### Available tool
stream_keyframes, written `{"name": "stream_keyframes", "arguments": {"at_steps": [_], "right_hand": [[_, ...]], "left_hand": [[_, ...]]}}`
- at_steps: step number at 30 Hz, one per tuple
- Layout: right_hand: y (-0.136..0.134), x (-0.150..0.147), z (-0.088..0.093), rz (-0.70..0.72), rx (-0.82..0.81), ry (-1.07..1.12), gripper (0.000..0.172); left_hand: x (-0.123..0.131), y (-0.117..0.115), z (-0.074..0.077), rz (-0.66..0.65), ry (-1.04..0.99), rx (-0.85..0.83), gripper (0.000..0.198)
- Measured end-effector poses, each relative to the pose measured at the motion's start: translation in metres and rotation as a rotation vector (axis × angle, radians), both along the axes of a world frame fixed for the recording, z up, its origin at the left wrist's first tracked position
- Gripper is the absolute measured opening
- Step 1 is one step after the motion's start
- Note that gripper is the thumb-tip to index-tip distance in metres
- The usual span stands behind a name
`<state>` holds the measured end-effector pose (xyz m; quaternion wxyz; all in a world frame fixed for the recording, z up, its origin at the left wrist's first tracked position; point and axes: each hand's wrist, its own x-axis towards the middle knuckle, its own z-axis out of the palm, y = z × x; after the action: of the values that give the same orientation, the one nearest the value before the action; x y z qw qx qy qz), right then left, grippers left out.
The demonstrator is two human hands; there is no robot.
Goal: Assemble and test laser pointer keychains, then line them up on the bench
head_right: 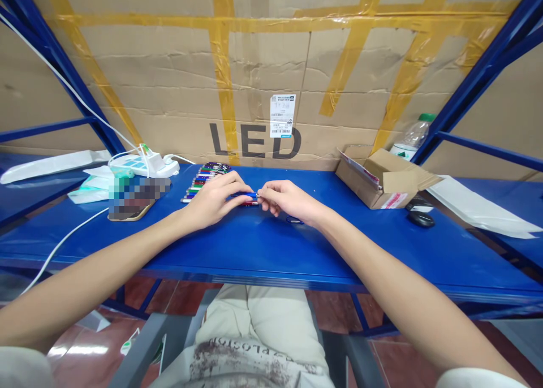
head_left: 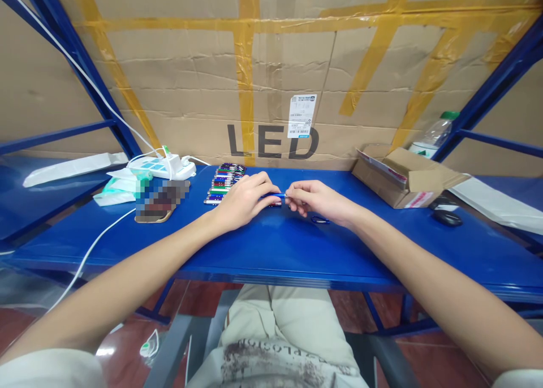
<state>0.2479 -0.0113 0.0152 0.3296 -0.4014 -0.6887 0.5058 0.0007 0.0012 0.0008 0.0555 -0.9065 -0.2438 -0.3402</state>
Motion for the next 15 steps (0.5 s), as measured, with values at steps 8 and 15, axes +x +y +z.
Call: {"name": "stream_keyframes", "arguments": {"at_steps": [8,15], "right_hand": [[-0.0014,0.0039,-0.0039,-0.056,0.43,-0.236,0.027],[-0.0016,0.0021,-0.0051,-0.046,0.343,-0.216,0.029]], "left_hand": [[0.0018,0.0084,-0.0045,-0.033,-0.127,-0.307,0.027],[0.0002,0.0084,-0.005,-0.063,-0.141,-0.269,0.021]]}}
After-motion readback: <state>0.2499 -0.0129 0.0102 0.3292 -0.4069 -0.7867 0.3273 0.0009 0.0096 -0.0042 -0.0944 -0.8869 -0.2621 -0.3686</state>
